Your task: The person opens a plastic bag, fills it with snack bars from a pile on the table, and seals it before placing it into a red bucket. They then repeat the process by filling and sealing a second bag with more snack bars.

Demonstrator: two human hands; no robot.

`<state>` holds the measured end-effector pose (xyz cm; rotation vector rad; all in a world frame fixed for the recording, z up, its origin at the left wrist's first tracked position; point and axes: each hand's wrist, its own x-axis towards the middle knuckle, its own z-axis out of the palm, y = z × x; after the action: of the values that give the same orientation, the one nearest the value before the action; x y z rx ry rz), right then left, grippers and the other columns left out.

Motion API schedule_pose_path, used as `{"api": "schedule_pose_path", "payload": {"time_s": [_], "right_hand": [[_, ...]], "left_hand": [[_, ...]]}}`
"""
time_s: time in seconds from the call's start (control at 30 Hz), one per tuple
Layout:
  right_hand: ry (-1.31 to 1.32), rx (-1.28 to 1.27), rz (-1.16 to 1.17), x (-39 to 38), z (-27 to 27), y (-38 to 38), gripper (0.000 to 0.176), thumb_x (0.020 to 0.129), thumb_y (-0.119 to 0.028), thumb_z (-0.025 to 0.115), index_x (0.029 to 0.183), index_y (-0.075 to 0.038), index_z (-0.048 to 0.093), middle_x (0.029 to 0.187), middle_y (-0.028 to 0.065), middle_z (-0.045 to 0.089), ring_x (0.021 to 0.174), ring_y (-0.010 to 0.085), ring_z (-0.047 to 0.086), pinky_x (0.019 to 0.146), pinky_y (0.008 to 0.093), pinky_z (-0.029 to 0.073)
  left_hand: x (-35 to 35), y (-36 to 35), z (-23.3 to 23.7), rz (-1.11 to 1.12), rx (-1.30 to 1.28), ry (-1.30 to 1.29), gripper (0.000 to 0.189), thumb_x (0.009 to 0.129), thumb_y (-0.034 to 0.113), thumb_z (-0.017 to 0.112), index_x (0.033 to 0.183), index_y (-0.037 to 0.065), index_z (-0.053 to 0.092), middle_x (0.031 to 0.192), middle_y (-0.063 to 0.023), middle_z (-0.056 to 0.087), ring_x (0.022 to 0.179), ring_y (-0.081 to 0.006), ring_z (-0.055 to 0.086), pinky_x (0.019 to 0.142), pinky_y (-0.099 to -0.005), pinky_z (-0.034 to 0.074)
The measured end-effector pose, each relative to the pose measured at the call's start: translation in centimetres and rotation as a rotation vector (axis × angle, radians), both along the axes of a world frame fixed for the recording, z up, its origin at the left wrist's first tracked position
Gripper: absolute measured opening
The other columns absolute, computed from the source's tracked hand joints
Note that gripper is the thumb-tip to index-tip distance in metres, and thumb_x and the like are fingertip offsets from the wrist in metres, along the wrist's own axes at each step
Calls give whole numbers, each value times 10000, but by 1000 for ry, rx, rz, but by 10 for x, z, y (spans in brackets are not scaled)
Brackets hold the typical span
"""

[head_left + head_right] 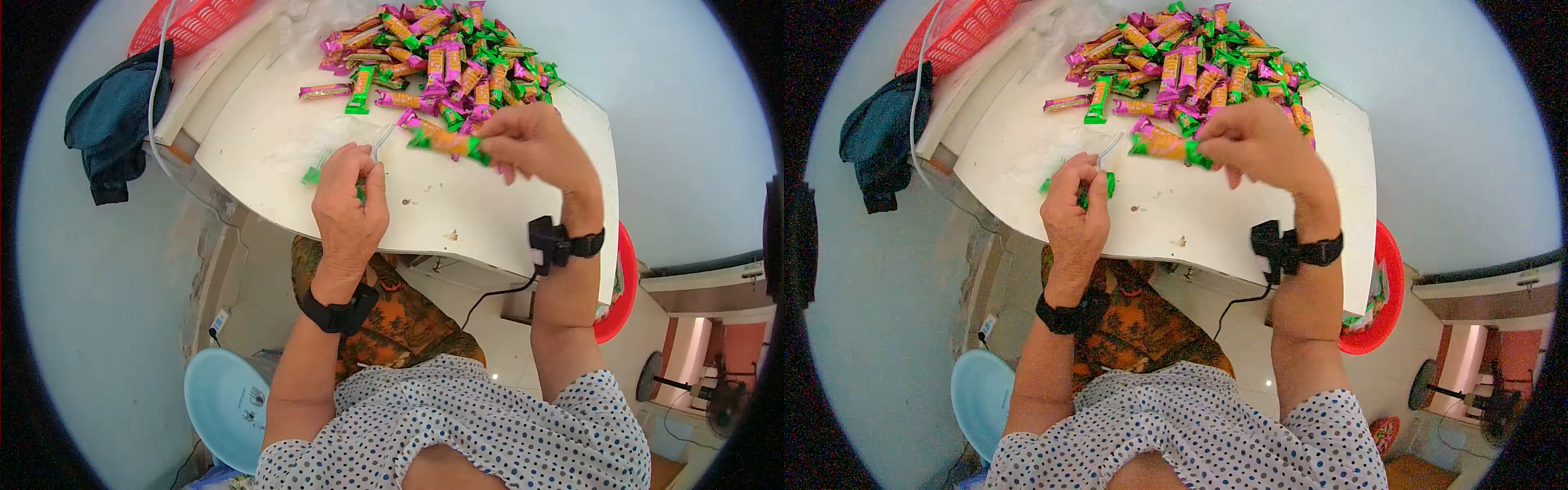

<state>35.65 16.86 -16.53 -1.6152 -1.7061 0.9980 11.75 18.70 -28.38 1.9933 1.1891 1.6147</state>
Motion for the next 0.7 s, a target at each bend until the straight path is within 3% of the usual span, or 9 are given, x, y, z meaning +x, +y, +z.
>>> {"api": "schedule_pose_path", "payload": {"time_s": [0.13, 0.33, 0.43, 0.7], "right_hand": [[42, -61, 131, -23, -23, 9, 161, 850, -121, 673, 831, 37, 701, 653, 55, 664, 482, 100, 616, 432, 253, 476], [59, -53, 89, -37, -39, 15, 175, 867, -121, 650, 794, 33, 687, 618, 52, 641, 459, 109, 604, 432, 259, 473], [16, -106, 120, -31, -37, 16, 180, 870, -129, 653, 782, 25, 684, 609, 49, 638, 456, 107, 604, 435, 258, 472], [76, -22, 56, -37, -49, 21, 178, 915, -134, 648, 817, 10, 684, 618, 18, 616, 462, 69, 558, 427, 228, 422]], "left_hand": [[0, 0, 1, -7, -17, -20, 69, 888, 23, 644, 946, -4, 619, 1099, -217, 687, 1057, -340, 668, 923, -392, 505], [-1, 1, 0, 13, 4, 4, 75, 900, 39, 641, 952, -7, 613, 1117, -216, 685, 1025, -315, 674, 890, -384, 516], [0, 1, 0, 3, -25, -39, 108, 853, -16, 649, 914, 3, 563, 1088, -217, 664, 1000, -383, 642, 853, -436, 512], [0, 3, -3, -32, 13, -34, 97, 866, -5, 644, 922, 2, 564, 1131, -215, 665, 1081, -395, 634, 908, -443, 508]]}}
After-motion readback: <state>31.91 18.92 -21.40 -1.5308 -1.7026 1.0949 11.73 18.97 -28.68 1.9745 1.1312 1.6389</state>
